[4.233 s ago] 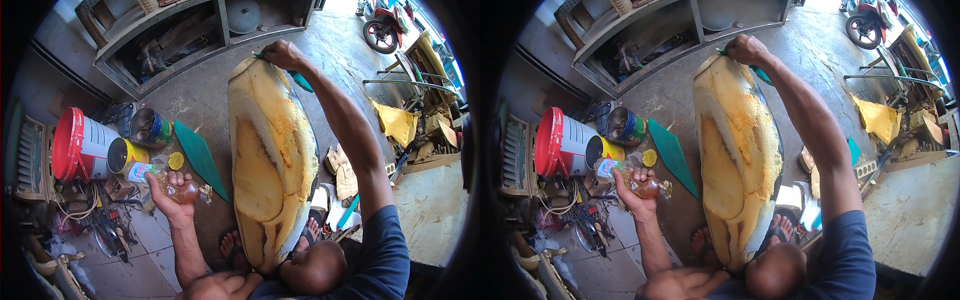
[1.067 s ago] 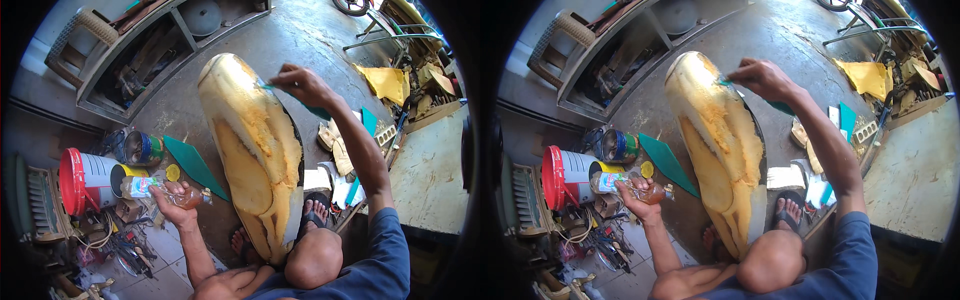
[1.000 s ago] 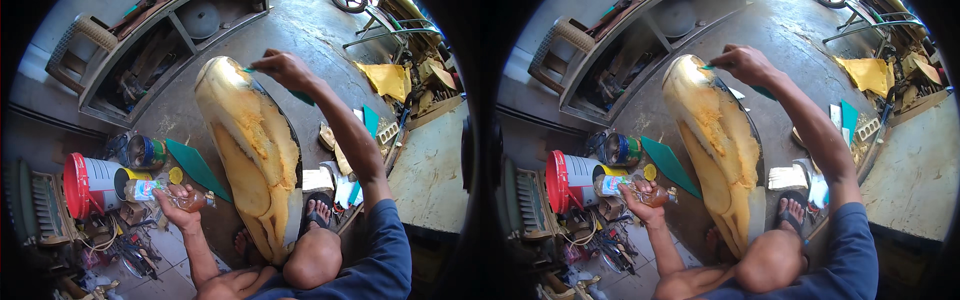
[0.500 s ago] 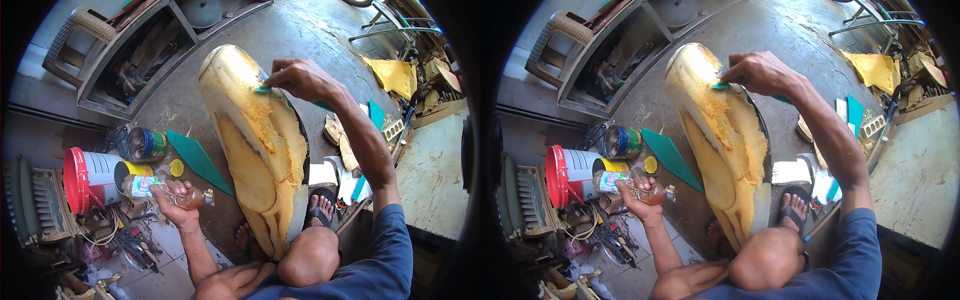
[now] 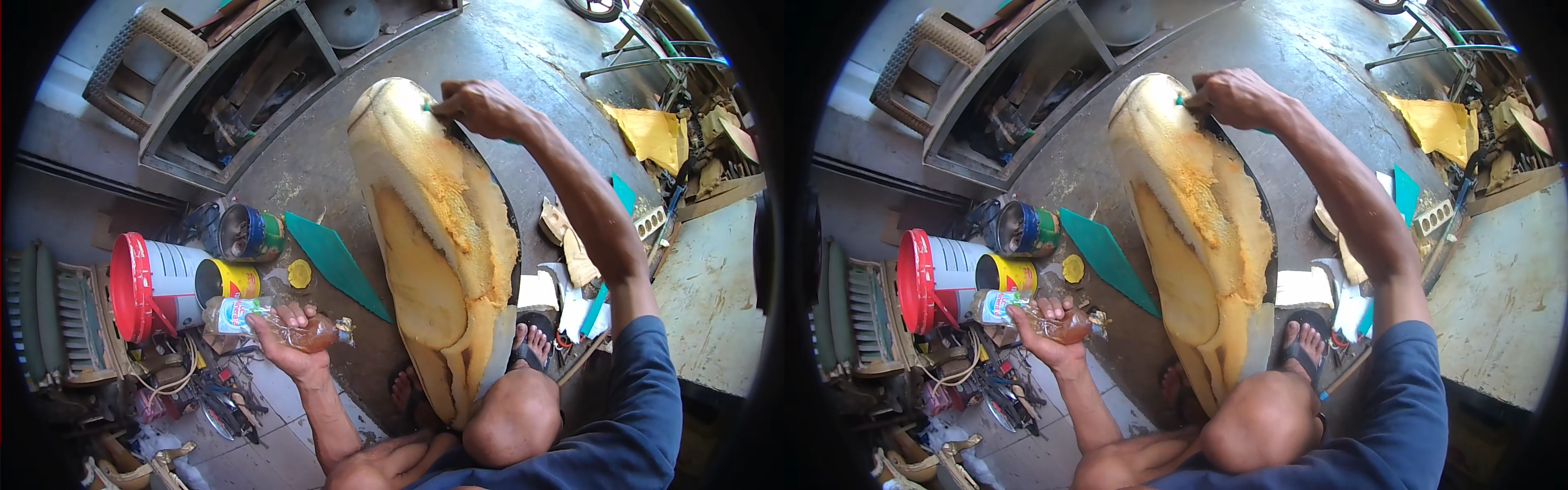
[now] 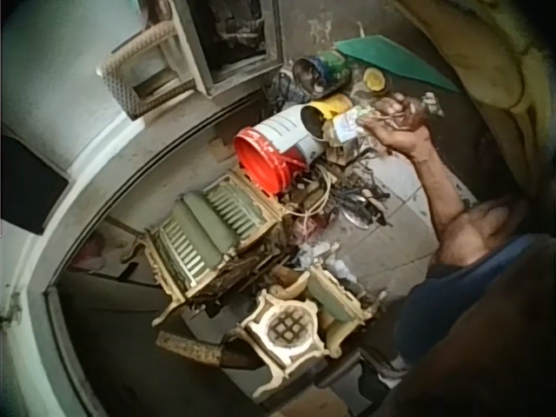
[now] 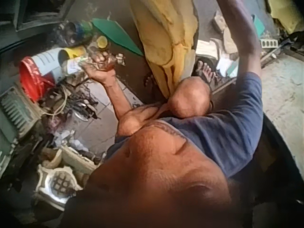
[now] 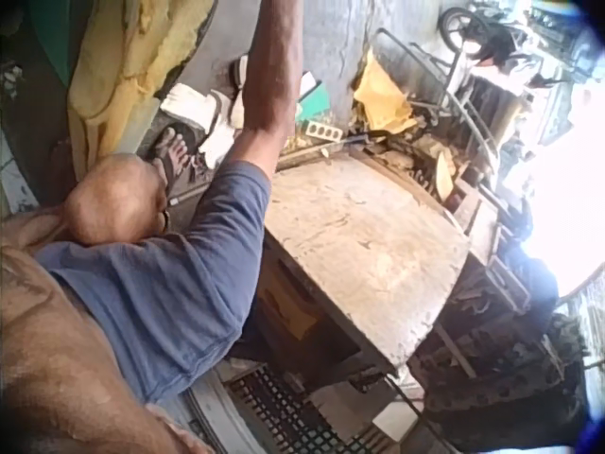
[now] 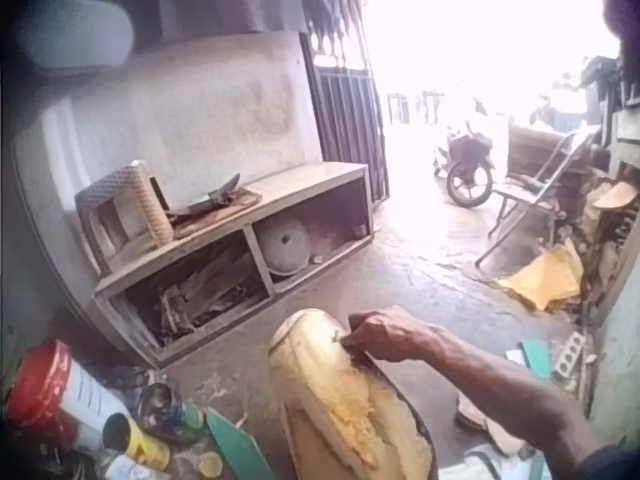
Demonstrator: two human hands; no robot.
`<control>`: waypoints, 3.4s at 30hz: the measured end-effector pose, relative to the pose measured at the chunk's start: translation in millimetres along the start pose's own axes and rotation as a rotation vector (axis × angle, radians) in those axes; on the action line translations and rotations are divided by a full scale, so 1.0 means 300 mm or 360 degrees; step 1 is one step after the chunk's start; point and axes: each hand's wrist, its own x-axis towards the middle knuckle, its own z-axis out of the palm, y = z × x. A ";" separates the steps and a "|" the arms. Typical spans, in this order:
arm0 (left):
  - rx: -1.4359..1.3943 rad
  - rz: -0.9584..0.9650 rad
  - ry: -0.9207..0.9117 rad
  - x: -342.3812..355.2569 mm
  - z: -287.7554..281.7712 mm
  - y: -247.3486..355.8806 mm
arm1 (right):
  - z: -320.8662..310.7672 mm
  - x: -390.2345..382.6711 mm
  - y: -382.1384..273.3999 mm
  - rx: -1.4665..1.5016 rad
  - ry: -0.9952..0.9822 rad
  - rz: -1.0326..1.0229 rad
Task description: The person applies white foam padding to a yellow foam seat cushion, cutting pieces to size with scissors and securing them with adhesive applied from a plastic bottle.
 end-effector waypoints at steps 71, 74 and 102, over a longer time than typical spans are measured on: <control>-0.0530 -0.0402 -0.0026 0.037 0.010 0.027 | 0.005 -0.203 0.019 0.0042 0.0145 -0.0055; -0.0496 -0.0371 0.0057 0.028 0.013 0.048 | -0.086 -0.329 -0.049 -0.0033 -0.0187 0.0064; 0.0136 0.0527 -0.0134 -0.024 0.083 0.028 | 0.027 -0.296 -0.734 0.2485 -0.0096 0.0332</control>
